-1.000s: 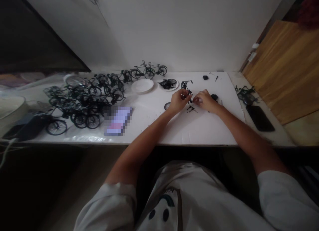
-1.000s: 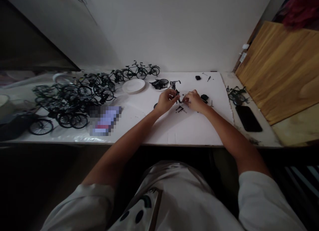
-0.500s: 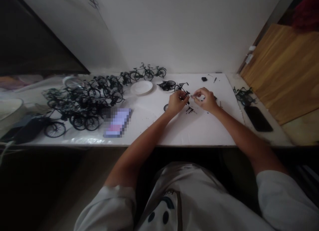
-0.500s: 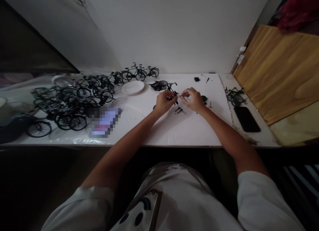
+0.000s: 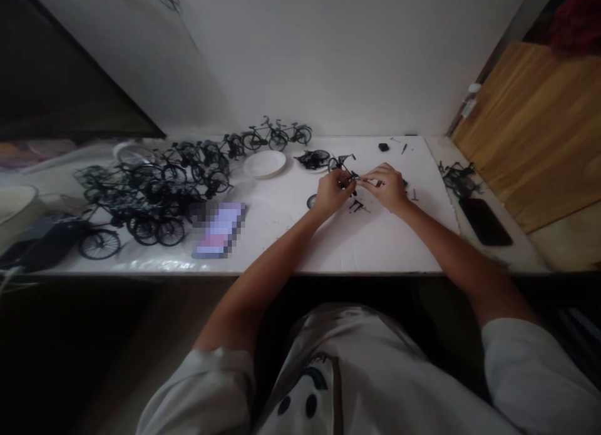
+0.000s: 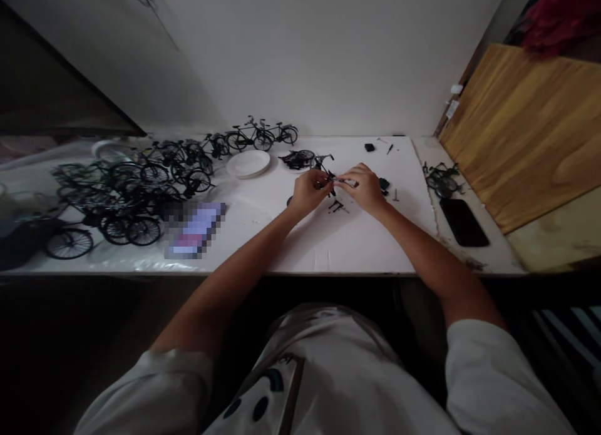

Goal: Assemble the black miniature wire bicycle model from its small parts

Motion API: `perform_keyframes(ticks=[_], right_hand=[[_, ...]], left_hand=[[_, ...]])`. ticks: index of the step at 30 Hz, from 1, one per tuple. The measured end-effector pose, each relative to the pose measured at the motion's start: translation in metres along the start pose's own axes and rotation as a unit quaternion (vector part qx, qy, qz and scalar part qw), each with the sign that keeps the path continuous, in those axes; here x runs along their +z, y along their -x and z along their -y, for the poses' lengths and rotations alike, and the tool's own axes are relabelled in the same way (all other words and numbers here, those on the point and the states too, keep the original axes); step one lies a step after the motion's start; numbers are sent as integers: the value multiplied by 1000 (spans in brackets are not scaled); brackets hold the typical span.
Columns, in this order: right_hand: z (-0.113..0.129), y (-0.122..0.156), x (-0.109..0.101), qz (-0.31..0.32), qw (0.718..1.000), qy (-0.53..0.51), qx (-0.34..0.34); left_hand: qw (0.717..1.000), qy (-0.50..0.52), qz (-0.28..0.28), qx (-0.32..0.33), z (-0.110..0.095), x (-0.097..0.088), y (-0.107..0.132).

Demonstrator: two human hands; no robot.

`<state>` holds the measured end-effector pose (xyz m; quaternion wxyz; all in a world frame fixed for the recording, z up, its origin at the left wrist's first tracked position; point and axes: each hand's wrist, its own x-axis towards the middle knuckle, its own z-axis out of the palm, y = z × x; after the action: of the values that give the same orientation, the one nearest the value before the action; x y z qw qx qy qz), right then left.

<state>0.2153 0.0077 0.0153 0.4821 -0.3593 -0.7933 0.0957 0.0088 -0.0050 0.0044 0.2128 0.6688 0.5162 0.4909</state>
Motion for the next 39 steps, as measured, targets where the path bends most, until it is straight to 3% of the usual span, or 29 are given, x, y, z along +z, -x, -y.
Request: perform_keyframes(ticks=[4, 9, 18, 39], right_hand=[[-1, 0, 1, 24, 1000, 3, 19], [-1, 1, 1, 36, 999, 13, -4], [3, 3, 1, -8, 1000, -2, -3], [9, 3, 0, -20, 1000, -3, 8]], left_hand=[[1000, -3, 3, 4, -2, 0, 1], [1000, 5, -5, 2, 2, -1, 0], [1000, 3, -14, 1, 0, -2, 1], [1000, 28, 1, -10, 6, -1, 1]])
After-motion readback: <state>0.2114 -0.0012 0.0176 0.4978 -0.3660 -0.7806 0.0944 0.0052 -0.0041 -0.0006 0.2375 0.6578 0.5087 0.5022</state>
